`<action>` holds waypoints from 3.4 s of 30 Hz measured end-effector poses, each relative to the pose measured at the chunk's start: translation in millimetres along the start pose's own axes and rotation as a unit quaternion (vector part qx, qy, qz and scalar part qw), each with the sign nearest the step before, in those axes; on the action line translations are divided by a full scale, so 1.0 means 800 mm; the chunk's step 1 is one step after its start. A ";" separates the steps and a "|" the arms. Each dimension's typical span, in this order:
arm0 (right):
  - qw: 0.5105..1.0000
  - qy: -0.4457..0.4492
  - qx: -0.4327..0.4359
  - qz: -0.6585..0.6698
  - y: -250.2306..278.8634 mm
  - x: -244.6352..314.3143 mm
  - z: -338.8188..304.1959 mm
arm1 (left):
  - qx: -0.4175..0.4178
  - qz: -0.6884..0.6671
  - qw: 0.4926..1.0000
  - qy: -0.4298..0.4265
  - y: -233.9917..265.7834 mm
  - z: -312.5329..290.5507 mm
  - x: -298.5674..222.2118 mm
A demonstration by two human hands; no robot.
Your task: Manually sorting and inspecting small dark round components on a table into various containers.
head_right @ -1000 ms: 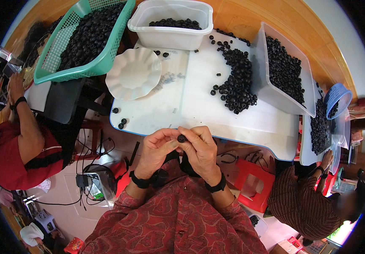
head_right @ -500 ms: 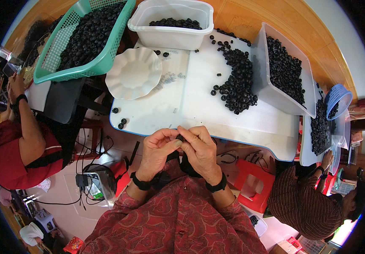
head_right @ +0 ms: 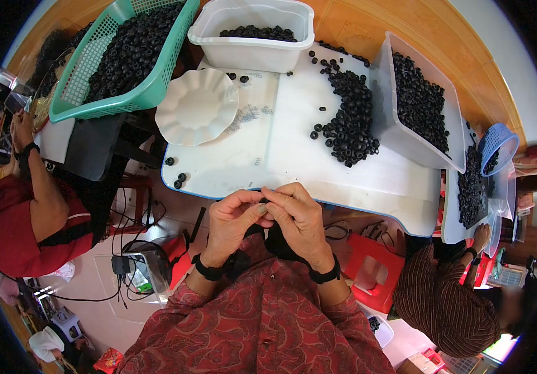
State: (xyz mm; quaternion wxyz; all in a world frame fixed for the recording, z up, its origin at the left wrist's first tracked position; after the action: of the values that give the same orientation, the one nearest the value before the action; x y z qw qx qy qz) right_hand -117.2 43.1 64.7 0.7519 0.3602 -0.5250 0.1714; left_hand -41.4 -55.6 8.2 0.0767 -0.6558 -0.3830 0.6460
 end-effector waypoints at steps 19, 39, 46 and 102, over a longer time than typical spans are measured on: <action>0.996 -0.056 -0.041 0.052 0.007 -0.002 0.003 | 0.041 0.029 0.998 -0.044 -0.004 0.002 -0.014; 1.000 -0.001 -0.030 -0.008 0.008 0.017 0.008 | 0.043 -0.017 0.997 -0.067 0.007 0.004 -0.010; 0.999 0.015 -0.026 -0.038 0.007 0.021 0.007 | 0.031 -0.037 0.998 -0.034 0.012 0.004 -0.003; 0.985 0.013 -0.140 -0.103 0.001 0.022 -0.018 | -0.049 -0.163 0.985 0.016 0.018 -0.006 0.036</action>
State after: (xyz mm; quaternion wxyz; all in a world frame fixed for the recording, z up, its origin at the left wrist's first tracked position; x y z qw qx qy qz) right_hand -101.4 51.8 78.1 0.8151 0.3014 -0.4942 0.0224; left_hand -34.7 -46.4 -22.1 0.1547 -0.5978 -0.5142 0.5952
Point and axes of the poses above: each hand's wrist, its own z-axis towards the middle knuckle, its own y-axis out of the back of the hand, x = y × z, the point moved 9 cm from there along z, towards the middle knuckle, and after that the axes turned 3 degrees about -z, right-handed, at the moved point
